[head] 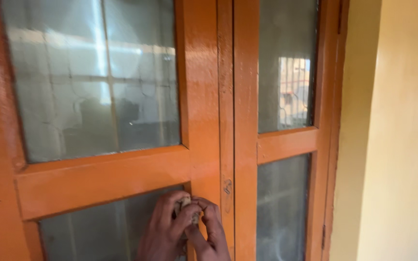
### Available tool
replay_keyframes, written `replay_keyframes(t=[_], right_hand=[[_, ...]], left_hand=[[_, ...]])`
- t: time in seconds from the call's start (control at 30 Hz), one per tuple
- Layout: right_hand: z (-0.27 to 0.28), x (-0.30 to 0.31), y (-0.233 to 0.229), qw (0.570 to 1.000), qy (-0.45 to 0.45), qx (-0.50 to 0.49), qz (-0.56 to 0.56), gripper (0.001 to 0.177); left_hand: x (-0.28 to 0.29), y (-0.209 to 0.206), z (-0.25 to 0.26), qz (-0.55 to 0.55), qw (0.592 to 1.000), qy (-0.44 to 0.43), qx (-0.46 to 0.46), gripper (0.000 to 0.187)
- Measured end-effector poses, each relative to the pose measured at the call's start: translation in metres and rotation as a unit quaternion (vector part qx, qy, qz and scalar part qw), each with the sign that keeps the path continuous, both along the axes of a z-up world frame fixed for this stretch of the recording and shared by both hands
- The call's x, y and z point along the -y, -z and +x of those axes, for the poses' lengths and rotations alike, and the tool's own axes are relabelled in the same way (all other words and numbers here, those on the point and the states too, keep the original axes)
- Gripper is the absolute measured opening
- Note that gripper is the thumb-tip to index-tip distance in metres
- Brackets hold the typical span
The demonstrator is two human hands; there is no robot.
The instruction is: The person cleans a window by wiping the glass panels with a cloth and spraying liquid from a bottle onto the surface.
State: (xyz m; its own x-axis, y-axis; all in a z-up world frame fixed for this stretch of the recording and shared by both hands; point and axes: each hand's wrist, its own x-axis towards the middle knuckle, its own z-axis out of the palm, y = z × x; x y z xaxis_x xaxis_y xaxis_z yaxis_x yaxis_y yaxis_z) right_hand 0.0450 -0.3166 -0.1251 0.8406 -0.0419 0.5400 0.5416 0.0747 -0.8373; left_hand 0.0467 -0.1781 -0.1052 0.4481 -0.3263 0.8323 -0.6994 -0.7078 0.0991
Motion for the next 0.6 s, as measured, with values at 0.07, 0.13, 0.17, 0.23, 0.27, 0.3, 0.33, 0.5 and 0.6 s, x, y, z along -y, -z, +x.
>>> replay_keyframes(t=[0.07, 0.13, 0.17, 0.23, 0.27, 0.3, 0.33, 0.5, 0.6], right_hand=[[-0.006, 0.020, 0.019, 0.982, 0.064, 0.158, -0.080, 0.063], [-0.008, 0.039, 0.042, 0.966, 0.164, 0.156, -0.129, 0.070], [-0.009, 0.049, 0.055, 0.953, 0.213, 0.153, -0.155, 0.075], [-0.007, 0.068, 0.081, 0.932, 0.264, 0.141, -0.204, 0.079], [-0.005, 0.076, 0.094, 0.919, 0.290, 0.136, -0.229, 0.082], [-0.004, 0.082, 0.108, 0.917, 0.299, 0.119, -0.237, 0.083], [-0.003, 0.088, 0.122, 0.914, 0.307, 0.102, -0.245, 0.085], [-0.002, 0.113, 0.172, 0.897, 0.303, -0.016, -0.320, 0.101], [-0.008, 0.116, 0.190, 0.896, 0.285, -0.092, -0.327, 0.109]], left_hand=[[0.008, 0.010, -0.001, -0.016, 1.000, -0.024, -0.002, 0.072], [0.014, 0.023, -0.004, -0.015, 0.998, -0.050, -0.020, 0.074], [0.018, 0.031, -0.005, -0.011, 0.998, -0.055, -0.014, 0.071], [0.026, 0.048, -0.005, -0.003, 0.998, -0.065, -0.001, 0.067], [0.030, 0.055, -0.004, -0.001, 0.997, -0.069, 0.018, 0.065], [0.033, 0.063, -0.002, 0.002, 0.997, -0.073, 0.038, 0.064], [0.037, 0.071, -0.001, 0.004, 0.995, -0.077, 0.057, 0.062], [0.051, 0.096, -0.002, 0.019, 0.992, -0.097, 0.081, 0.051], [0.056, 0.101, -0.005, 0.028, 0.992, -0.094, 0.082, 0.047]])
